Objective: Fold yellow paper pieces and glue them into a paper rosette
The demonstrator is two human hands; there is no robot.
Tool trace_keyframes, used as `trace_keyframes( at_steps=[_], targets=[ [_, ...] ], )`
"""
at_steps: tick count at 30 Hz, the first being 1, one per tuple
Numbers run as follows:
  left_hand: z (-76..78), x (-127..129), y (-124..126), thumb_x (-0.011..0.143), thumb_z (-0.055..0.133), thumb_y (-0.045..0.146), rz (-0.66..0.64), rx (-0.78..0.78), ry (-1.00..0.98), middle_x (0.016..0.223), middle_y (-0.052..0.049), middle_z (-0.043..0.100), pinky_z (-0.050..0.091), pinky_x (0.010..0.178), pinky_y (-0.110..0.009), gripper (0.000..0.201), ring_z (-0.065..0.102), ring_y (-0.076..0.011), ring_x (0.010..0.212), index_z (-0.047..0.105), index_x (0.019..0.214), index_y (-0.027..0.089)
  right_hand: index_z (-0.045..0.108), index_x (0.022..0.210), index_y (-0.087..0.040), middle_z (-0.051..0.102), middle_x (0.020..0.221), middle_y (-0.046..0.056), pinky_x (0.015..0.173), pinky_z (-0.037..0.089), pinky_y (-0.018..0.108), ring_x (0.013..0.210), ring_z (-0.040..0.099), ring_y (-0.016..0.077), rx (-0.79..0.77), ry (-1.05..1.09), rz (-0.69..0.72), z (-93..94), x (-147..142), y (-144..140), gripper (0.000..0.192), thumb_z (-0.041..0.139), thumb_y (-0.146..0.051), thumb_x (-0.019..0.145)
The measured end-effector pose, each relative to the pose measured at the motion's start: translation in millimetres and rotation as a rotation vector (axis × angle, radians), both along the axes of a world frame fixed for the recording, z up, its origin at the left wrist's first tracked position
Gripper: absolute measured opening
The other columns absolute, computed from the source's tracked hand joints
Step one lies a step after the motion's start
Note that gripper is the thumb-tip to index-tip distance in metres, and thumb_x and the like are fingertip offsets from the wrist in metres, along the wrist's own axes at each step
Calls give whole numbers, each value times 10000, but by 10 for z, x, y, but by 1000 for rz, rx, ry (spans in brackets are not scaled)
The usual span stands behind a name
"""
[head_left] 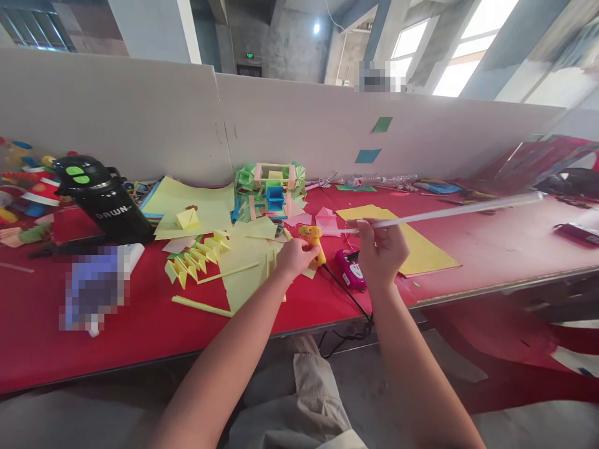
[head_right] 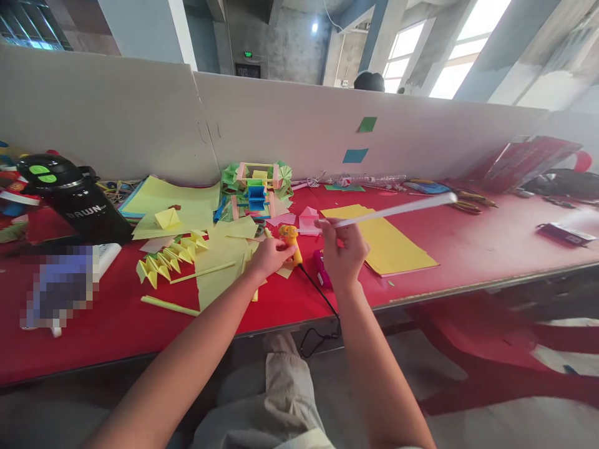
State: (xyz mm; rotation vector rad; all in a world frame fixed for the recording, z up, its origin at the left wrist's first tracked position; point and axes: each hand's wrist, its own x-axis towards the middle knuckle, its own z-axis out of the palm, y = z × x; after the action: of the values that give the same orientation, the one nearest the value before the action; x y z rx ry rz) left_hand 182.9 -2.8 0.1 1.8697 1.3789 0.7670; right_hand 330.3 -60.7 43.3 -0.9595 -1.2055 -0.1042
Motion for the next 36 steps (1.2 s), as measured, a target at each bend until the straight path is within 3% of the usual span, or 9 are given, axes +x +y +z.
trace_keyframes(
  at_steps=[4, 8, 12, 16, 21, 24, 28, 36],
  targets=[
    [-7, 5, 14, 857, 639, 465, 6, 15, 6, 783, -74, 765, 444, 618, -280, 310, 696, -215, 751, 768, 808, 188, 605, 916, -196, 767, 800, 37, 628, 621, 319, 732, 758, 199, 55, 155, 53, -21, -79, 46, 170, 658, -357, 902],
    [-16, 9, 19, 846, 661, 471, 17, 47, 13, 818, -83, 770, 470, 669, -287, 300, 704, -222, 785, 778, 828, 195, 616, 923, -198, 773, 865, 56, 687, 622, 329, 802, 760, 202, 9, 81, 111, -8, -109, 55, 139, 653, -332, 908],
    [-30, 15, 29, 839, 670, 478, 22, 30, 11, 820, -83, 770, 483, 694, -295, 294, 708, -232, 803, 784, 843, 206, 642, 933, -206, 768, 897, 63, 759, 610, 347, 851, 753, 203, -27, -30, 48, -13, -80, 35, 127, 639, -332, 916],
    [-5, 13, 12, 841, 659, 466, 32, 4, 22, 833, -80, 771, 479, 689, -296, 287, 705, -232, 806, 783, 871, 209, 643, 956, -210, 766, 948, 74, 789, 598, 366, 897, 745, 217, -45, -7, 87, -79, -80, 54, 153, 641, -356, 910],
    [43, 9, -28, 858, 614, 515, 31, 30, 91, 833, -75, 766, 459, 668, -314, 341, 695, -241, 783, 764, 819, 211, 690, 1004, -211, 756, 1018, 85, 839, 555, 364, 953, 714, 226, -348, -113, 121, -204, -114, 134, 255, 630, -437, 900],
    [51, 14, -41, 853, 620, 554, 38, 33, 100, 841, -85, 762, 462, 675, -322, 372, 694, -246, 788, 753, 803, 210, 692, 954, -201, 750, 948, 88, 790, 529, 349, 885, 694, 225, -489, -130, 84, -224, -136, 193, 333, 570, -508, 913],
    [57, 12, -55, 845, 632, 534, 79, 38, 84, 853, -84, 759, 474, 700, -332, 344, 697, -258, 830, 735, 774, 215, 647, 789, -198, 699, 748, 62, 676, 492, 325, 709, 645, 197, -549, -112, 6, -192, -114, 276, 374, 544, -539, 902],
    [29, -3, -27, 841, 632, 455, 125, 70, 3, 830, -39, 750, 473, 693, -296, 254, 688, -216, 810, 719, 789, 222, 632, 921, -197, 685, 738, 28, 633, 500, 309, 660, 640, 171, -613, -107, 210, -79, 73, 433, 237, 657, -380, 772]
  ],
)
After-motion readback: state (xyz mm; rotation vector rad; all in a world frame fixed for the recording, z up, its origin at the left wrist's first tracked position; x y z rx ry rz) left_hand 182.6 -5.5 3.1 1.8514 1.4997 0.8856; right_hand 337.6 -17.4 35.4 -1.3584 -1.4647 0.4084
